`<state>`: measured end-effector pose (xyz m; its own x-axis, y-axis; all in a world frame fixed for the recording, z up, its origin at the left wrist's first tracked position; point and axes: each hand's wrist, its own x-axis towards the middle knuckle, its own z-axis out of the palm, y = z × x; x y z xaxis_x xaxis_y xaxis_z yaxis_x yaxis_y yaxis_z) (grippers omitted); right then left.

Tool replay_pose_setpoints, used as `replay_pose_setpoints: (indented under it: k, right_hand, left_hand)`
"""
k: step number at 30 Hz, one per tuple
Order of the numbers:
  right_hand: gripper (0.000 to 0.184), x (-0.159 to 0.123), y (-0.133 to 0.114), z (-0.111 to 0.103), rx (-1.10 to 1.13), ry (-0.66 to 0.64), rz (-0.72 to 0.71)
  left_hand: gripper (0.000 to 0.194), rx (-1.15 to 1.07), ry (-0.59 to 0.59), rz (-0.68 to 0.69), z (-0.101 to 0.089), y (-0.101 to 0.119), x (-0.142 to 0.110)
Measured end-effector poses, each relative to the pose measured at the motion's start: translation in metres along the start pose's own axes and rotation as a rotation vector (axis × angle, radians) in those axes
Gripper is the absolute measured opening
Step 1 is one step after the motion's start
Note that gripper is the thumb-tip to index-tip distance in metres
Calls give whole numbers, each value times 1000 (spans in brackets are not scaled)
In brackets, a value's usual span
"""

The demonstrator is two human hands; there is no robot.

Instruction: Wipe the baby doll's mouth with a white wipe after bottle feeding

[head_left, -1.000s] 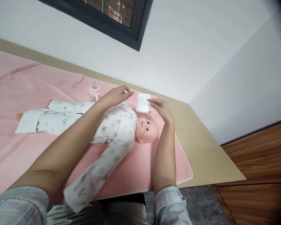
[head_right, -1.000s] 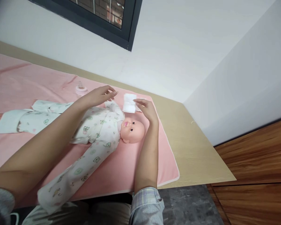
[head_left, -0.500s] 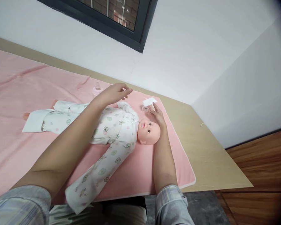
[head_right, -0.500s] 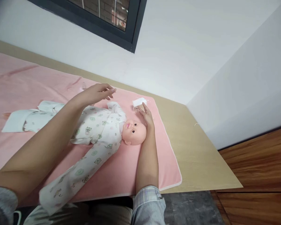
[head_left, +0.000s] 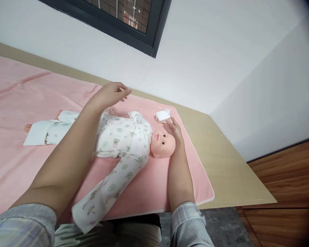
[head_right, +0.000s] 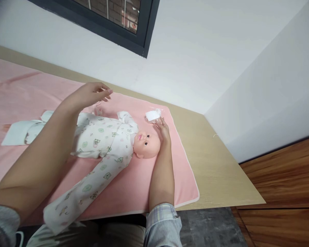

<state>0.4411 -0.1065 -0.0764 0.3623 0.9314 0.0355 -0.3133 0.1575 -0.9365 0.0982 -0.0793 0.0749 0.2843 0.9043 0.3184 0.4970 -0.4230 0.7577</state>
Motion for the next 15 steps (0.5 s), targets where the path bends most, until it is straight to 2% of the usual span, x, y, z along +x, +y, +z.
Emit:
replay_pose_setpoints:
  k: [5, 7, 9, 12, 15]
  right_hand:
    - [44, 0, -1, -4, -123, 118, -244]
    - [32, -2, -3, -6, -217, 189, -356]
    - [24, -4, -5, -9, -338, 293, -463]
    - [28, -10, -6, -14, -612, 481, -575]
    - [32, -13, -6, -17, -855, 619, -527]
  left_hand:
    - [31, 45, 114, -74, -17, -25, 7]
    - [43, 117, 170, -111, -21, -38, 11]
    - [66, 171, 207, -149, -23, -54, 17]
    - [109, 202, 214, -171, -23, -81, 28]
    - [135, 225, 215, -158, -24, -107, 38]
